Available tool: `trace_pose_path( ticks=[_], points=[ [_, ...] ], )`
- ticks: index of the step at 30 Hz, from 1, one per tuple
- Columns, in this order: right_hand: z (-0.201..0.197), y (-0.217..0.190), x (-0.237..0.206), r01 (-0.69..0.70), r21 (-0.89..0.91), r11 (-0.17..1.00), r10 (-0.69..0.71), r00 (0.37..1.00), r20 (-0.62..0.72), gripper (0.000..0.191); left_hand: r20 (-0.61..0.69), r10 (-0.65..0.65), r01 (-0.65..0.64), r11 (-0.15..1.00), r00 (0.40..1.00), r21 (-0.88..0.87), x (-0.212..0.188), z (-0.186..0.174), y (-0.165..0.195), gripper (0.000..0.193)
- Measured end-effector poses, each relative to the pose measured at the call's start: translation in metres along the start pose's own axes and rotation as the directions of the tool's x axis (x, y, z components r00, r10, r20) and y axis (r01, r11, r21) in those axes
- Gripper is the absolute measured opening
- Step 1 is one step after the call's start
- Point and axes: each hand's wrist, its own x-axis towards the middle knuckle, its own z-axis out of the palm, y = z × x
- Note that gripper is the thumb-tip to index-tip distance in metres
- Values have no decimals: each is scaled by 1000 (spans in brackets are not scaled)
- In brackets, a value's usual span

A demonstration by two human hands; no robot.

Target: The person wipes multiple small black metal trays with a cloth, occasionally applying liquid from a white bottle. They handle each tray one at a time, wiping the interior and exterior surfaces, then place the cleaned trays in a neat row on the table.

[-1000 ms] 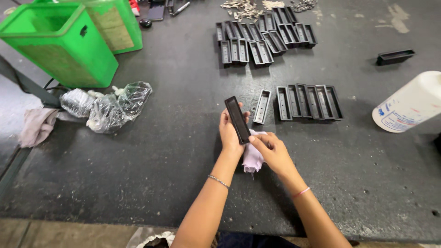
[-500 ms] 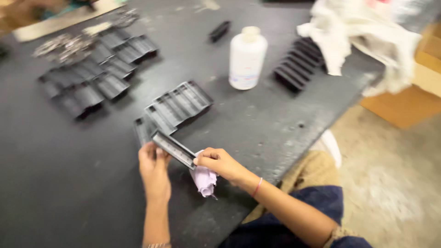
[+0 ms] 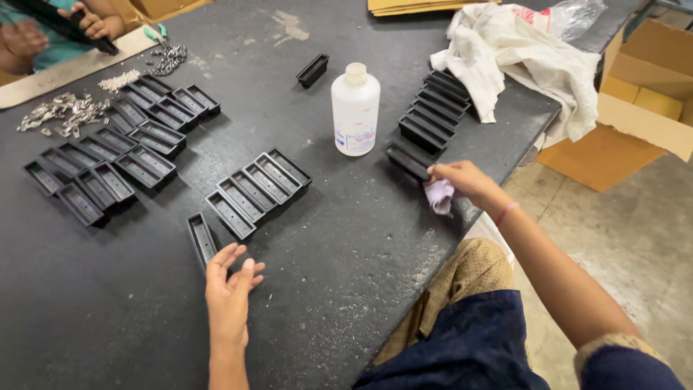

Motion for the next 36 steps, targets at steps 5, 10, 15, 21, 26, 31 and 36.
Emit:
trace_pose_path(
  ticks=[5,10,15,21,26,31,36],
  points=[
    [-23,0,38,7,63,998,-1,995,-96,46,1,8,-8,999,1000,31,2,-3,-6,46],
    [-26,-6,31,55,-489,871,-212,939,-270,52,-1,25,-25,999,1000,29,4,-7,-9,40],
    [-27,1,-10,159,-513,844,-320,915,-244,43,14,-14,13,998,1000,62,4,-7,-5,34],
    [-22,3,4,314,42,949,-300,934,-195,33,67,-99,87,982,993,166,1,2,-7,32],
    [-7,-7,2,372,135,919,-360,927,-103,30,40,-54,48,989,998,139,5,1,-10,32],
    [88,-1,-54,254,144,956,-291,865,408,35,191,-116,114,993,975,19,2,19,-15,40],
    [191,-6,-100,299,234,925,-378,789,484,23,418,-163,216,973,894,-83,-7,28,-19,53]
  ],
)
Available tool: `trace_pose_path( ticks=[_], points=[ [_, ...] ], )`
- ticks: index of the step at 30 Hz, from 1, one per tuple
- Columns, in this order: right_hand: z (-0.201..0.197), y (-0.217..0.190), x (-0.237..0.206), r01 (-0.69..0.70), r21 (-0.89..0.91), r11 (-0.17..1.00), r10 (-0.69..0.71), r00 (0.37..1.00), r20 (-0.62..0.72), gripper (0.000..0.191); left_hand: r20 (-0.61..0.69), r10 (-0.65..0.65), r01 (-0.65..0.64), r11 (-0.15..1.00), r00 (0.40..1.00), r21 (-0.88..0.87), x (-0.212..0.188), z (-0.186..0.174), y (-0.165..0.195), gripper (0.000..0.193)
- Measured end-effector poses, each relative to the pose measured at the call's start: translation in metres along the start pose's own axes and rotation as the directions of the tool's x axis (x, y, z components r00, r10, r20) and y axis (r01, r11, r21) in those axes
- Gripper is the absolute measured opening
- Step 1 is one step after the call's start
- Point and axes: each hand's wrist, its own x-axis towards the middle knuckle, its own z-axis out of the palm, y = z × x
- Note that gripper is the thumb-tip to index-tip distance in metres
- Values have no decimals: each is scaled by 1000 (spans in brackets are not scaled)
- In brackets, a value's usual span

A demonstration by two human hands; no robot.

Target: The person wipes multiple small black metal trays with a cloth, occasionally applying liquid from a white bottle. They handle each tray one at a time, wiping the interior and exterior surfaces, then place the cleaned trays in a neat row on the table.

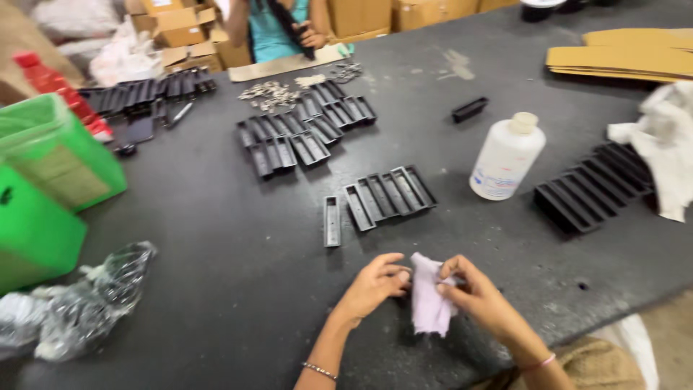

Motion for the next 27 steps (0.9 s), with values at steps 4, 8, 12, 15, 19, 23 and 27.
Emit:
trace_pose_path(
  ticks=[4,8,12,15,19,23,27],
  points=[
    [35,-3,8,1,36,999,-5,994,112,26,14,123,-124,986,992,114,-1,4,-1,45],
    [-10,-7,0,212,-321,923,-250,964,-84,60,-142,239,-187,933,961,308,4,5,-3,32],
    [-120,-11,-1,108,-840,532,-677,650,-345,90,-304,303,-147,883,903,445,7,5,-10,32],
    [-191,-8,5,-247,-850,466,-571,650,-501,104,-322,265,-117,902,909,415,9,6,-17,34],
    [-242,3,28,-382,-821,424,-436,709,-555,99,-295,257,-142,923,920,359,13,4,-25,34],
    [-254,13,59,-366,-811,457,-427,709,-561,94,-295,258,-134,915,920,380,22,-8,-38,37],
    [-246,3,86,-416,-829,375,-485,674,-557,95,-296,233,-121,928,926,353,30,-25,-59,41]
  ],
)
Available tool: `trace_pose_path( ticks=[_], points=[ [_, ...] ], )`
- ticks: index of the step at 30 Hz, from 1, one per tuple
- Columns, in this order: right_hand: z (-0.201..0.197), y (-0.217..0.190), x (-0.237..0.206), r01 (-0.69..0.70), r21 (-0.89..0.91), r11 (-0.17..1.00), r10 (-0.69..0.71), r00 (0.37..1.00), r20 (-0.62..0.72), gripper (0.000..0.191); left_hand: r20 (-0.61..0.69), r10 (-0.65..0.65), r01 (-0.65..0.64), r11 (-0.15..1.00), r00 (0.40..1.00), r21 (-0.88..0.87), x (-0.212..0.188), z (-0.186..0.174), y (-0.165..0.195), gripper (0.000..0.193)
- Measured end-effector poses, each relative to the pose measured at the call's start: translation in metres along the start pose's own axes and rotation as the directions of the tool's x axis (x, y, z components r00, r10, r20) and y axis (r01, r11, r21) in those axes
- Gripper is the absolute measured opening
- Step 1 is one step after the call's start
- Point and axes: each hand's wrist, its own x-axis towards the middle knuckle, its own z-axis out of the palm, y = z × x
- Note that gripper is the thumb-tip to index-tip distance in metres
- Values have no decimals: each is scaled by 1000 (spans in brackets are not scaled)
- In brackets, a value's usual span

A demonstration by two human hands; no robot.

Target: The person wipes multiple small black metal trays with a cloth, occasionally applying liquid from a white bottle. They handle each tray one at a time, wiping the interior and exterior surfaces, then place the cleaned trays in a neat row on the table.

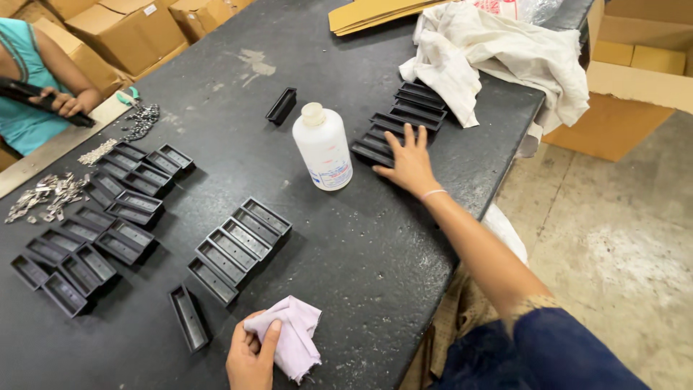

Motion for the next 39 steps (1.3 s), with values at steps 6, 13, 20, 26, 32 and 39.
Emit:
trace_pose_path(
  ticks=[6,13,20,26,32,39],
  points=[
    [-23,-15,33,-134,112,985,117,983,140,102,16,51,-51,999,999,17,10,-12,-37,42],
    [-41,118,74,-388,103,916,400,857,-326,39,-50,-71,73,997,996,34,16,-14,-50,43],
    [-88,223,100,-45,737,674,456,810,-367,25,-82,-77,78,997,994,14,14,-11,-50,44],
    [-125,255,105,-289,596,749,498,839,-219,51,-112,-29,35,998,993,55,15,-7,-55,41],
    [-77,210,89,-273,-78,959,264,959,-106,31,-137,-73,80,996,988,44,14,-7,-54,41],
    [-36,181,132,-87,229,970,129,976,-174,18,-197,63,-45,995,978,91,19,-3,-79,36]
  ],
)
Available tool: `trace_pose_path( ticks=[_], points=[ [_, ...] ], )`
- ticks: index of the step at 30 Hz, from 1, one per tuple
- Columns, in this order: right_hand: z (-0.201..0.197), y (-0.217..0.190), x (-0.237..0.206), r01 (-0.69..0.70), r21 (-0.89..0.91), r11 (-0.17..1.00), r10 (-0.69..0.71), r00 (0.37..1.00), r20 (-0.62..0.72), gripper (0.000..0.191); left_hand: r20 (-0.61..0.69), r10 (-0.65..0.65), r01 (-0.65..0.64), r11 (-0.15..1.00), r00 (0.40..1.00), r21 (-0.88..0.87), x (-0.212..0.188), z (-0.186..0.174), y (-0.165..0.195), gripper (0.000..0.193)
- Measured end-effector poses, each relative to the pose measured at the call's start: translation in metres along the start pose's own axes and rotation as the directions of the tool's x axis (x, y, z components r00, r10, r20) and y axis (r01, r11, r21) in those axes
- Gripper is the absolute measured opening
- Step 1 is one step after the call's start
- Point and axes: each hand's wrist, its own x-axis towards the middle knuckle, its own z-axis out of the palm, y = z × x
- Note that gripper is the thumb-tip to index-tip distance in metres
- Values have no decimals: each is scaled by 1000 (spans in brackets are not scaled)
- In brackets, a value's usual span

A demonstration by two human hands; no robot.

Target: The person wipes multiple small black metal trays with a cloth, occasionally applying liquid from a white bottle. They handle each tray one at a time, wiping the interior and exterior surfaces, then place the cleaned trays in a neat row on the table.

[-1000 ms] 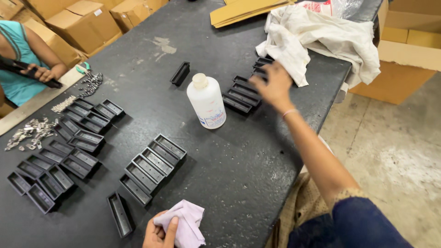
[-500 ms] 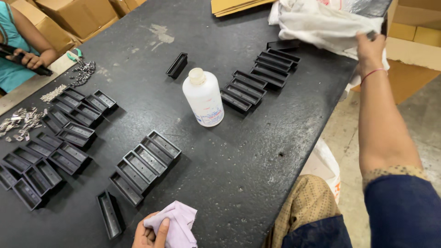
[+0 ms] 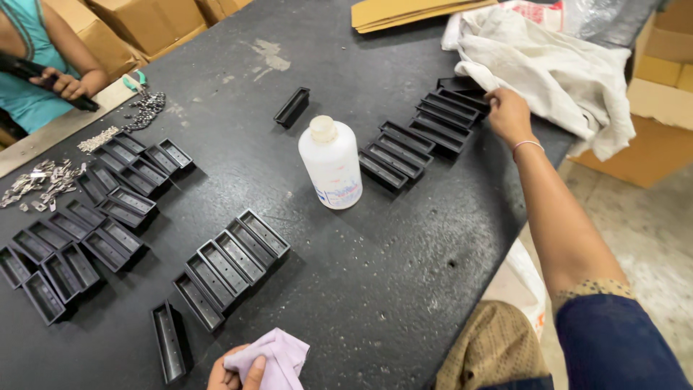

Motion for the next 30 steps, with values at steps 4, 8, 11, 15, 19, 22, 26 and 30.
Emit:
trace_pose_path(
  ticks=[4,8,11,15,19,22,26,30],
  points=[
    [10,-7,33,-19,-105,994,30,995,100,19,-35,47,-47,999,998,1,10,8,-16,38],
    [40,-12,66,156,-159,975,-129,977,170,29,-70,36,-35,999,997,18,16,16,-25,39],
    [64,-8,88,347,-155,925,-306,922,239,52,-87,28,-26,999,996,24,20,21,-27,39],
    [78,2,105,409,-361,838,-301,899,319,63,-102,21,-18,999,995,29,23,24,-30,40],
    [78,11,104,110,-617,779,110,945,308,31,-106,6,-3,999,994,33,22,22,-33,41],
    [76,15,97,126,-626,770,11,978,209,21,-104,6,-2,999,995,42,20,21,-36,41],
    [71,12,88,215,-550,807,-72,960,271,27,-99,9,-5,999,995,39,16,19,-39,42],
    [61,4,79,155,-389,908,6,924,383,36,-83,1,2,999,997,33,12,16,-38,43]
  ],
)
